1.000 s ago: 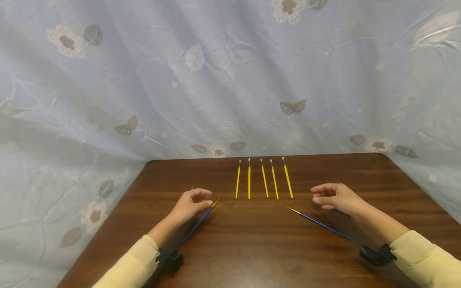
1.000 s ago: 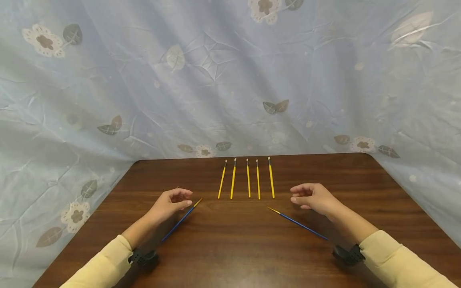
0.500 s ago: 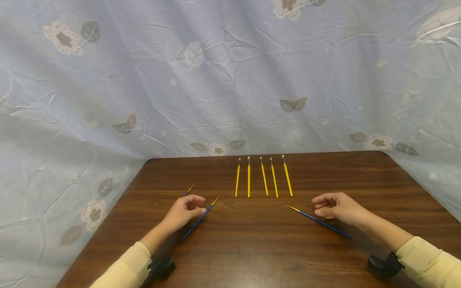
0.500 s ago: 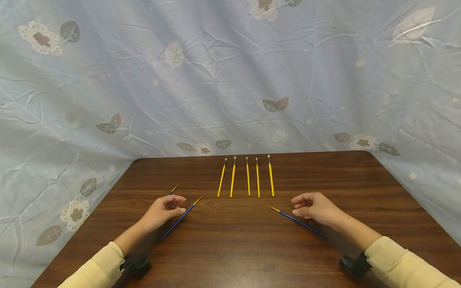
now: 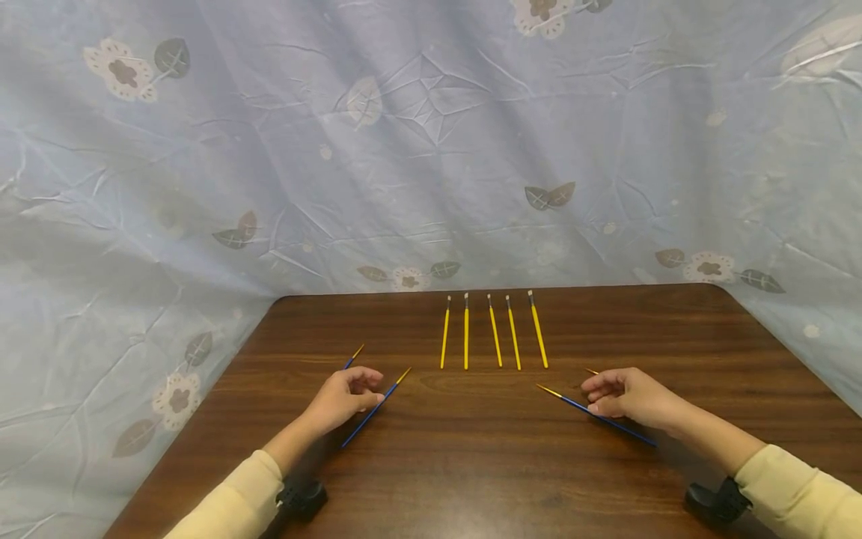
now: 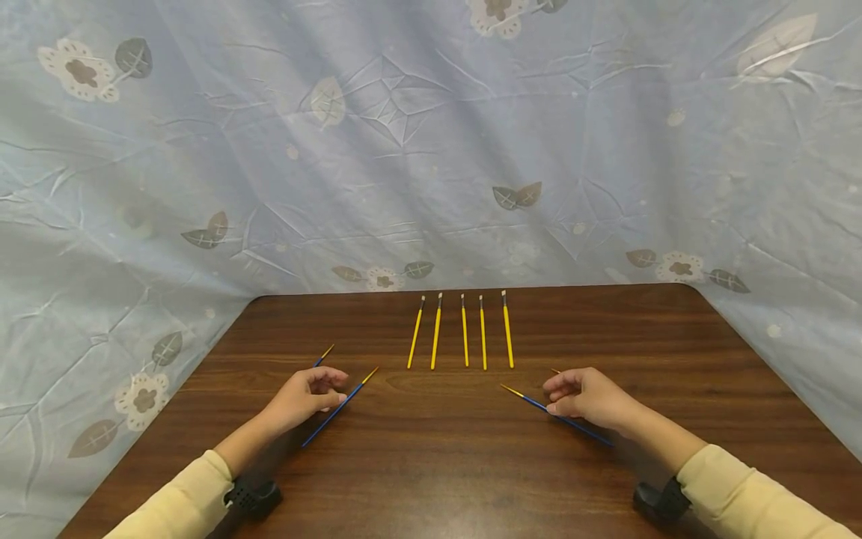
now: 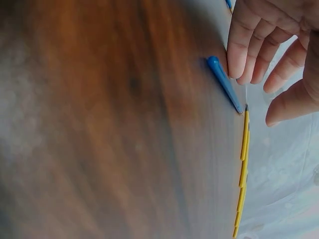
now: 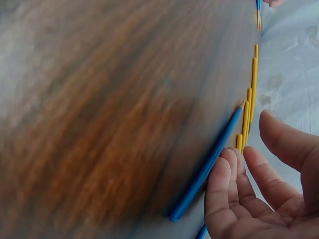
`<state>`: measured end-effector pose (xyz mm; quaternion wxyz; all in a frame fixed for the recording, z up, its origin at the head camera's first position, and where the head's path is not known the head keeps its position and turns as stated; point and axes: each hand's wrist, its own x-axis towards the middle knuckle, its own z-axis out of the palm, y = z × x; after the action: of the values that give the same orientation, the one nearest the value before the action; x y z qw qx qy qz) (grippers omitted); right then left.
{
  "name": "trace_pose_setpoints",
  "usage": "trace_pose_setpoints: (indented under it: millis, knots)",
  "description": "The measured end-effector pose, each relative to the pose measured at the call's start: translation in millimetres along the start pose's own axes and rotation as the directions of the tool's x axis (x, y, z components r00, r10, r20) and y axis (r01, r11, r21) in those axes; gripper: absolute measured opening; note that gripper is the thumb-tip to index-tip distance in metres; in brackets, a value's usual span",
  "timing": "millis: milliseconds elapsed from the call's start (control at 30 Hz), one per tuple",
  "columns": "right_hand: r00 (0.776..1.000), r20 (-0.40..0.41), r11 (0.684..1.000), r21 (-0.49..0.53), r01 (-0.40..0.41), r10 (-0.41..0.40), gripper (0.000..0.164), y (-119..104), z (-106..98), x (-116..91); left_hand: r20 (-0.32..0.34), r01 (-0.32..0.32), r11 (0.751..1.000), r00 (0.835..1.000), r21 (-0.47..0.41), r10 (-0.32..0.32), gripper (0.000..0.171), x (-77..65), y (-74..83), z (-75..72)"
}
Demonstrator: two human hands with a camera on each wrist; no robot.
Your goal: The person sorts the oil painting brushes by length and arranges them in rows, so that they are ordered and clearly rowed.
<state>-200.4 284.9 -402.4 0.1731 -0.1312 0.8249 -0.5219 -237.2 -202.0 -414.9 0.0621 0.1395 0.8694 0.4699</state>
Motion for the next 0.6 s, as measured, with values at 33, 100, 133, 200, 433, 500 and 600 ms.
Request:
trace_pose_setpoints:
  millis: [33,100,133,200,433,500,600]
  knots:
    - [1.0,0.004,1.0,0.006,0.002,-0.002,0.045,0.1,0.5,0.2,0.002,0.003,1.0,1.0,-0.003,-0.003,0.037,0.2,-0.2,-0.1]
    - [1.0,0.008,1.0,0.009,0.007,-0.007,0.044,0.4,1.5,0.4,0.006,0.01,1.0,1.0,-0.005,-0.01,0.037,0.6,-0.8,-0.3]
    - [1.0,0.011,1.0,0.011,0.008,-0.008,0.044,0.5,1.9,0.6,0.01,0.013,1.0,1.0,-0.007,-0.013,0.037,0.6,-1.2,-0.4]
    - [1.0,0.012,1.0,0.009,0.006,-0.006,0.045,0.7,2.6,0.9,0.022,0.023,1.0,1.0,-0.007,-0.023,0.038,0.8,-1.7,-0.9]
    - [0.999,-0.019,0.998,-0.042,-0.046,0.045,0.047,1.8,2.7,2.5,0.058,0.057,0.998,0.997,-0.041,-0.054,0.04,1.4,-2.2,-1.6]
    - [0.999,-0.014,0.998,-0.043,-0.044,0.044,0.047,2.3,2.3,2.5,0.059,0.06,0.997,0.997,-0.051,-0.057,0.041,1.9,-2.5,-1.0]
    - [0.999,-0.015,0.999,-0.04,-0.033,0.032,0.044,2.8,2.4,3.0,0.048,0.064,0.996,0.997,-0.061,-0.061,0.041,3.1,-3.1,0.7]
